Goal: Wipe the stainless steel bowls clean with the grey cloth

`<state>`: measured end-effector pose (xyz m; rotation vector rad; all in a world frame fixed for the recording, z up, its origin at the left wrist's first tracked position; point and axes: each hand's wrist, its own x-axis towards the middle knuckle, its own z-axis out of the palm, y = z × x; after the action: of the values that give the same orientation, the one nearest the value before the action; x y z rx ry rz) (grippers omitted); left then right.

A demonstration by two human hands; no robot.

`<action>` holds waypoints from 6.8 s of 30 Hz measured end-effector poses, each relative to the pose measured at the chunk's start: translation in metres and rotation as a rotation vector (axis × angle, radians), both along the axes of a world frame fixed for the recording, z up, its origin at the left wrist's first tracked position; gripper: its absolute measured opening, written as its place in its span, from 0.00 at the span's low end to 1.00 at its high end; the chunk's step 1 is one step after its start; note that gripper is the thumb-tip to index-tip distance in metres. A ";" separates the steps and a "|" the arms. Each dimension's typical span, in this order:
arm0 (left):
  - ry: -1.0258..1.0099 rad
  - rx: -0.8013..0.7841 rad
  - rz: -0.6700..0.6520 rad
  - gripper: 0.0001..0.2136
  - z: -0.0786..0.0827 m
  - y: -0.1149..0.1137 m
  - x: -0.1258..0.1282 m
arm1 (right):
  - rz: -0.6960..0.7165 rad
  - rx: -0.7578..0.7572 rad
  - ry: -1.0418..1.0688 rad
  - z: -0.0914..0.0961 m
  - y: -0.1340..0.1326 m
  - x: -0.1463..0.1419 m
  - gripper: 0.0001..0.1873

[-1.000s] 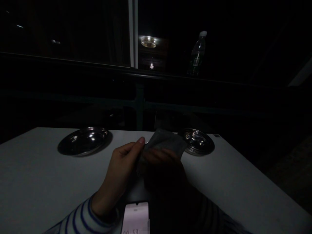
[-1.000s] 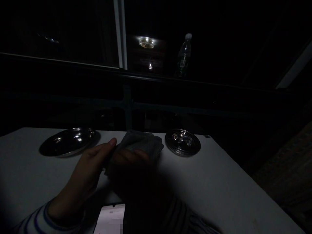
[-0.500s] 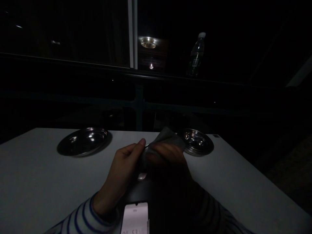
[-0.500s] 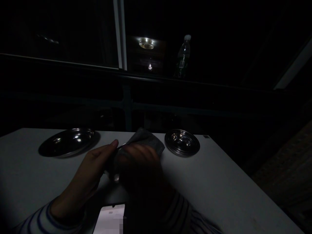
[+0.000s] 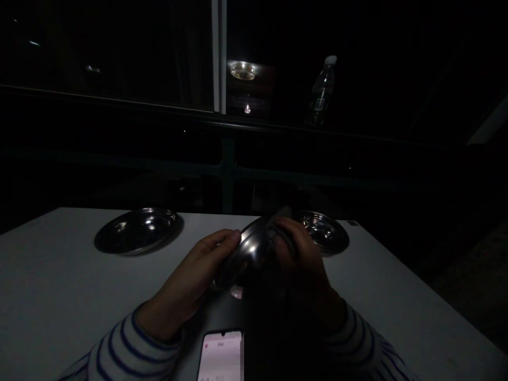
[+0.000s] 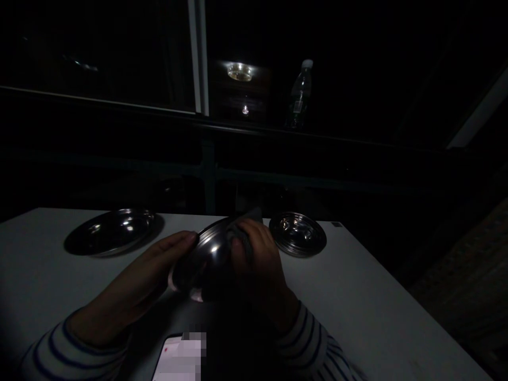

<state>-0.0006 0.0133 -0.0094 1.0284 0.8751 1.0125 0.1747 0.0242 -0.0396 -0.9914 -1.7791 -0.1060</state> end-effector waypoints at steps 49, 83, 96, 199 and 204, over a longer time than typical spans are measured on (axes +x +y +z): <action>0.127 0.053 0.349 0.15 0.006 -0.003 0.008 | 0.088 0.280 -0.466 -0.004 -0.020 -0.014 0.17; 0.094 0.023 0.343 0.14 0.007 -0.004 0.009 | -0.118 -0.088 0.124 -0.013 0.007 0.000 0.17; -0.011 -0.036 0.250 0.12 0.003 -0.004 0.008 | -0.012 0.147 -0.249 -0.004 -0.004 -0.004 0.17; -0.192 -0.173 0.103 0.10 0.007 -0.004 0.006 | -0.039 0.127 -0.347 0.001 -0.007 -0.003 0.17; -0.134 -0.076 0.023 0.10 0.007 -0.004 0.005 | -0.009 0.145 -0.413 0.002 -0.014 -0.009 0.17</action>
<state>0.0041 0.0091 -0.0029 0.8780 0.8104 1.0476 0.1661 0.0102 -0.0380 -0.9183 -2.1055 -0.4677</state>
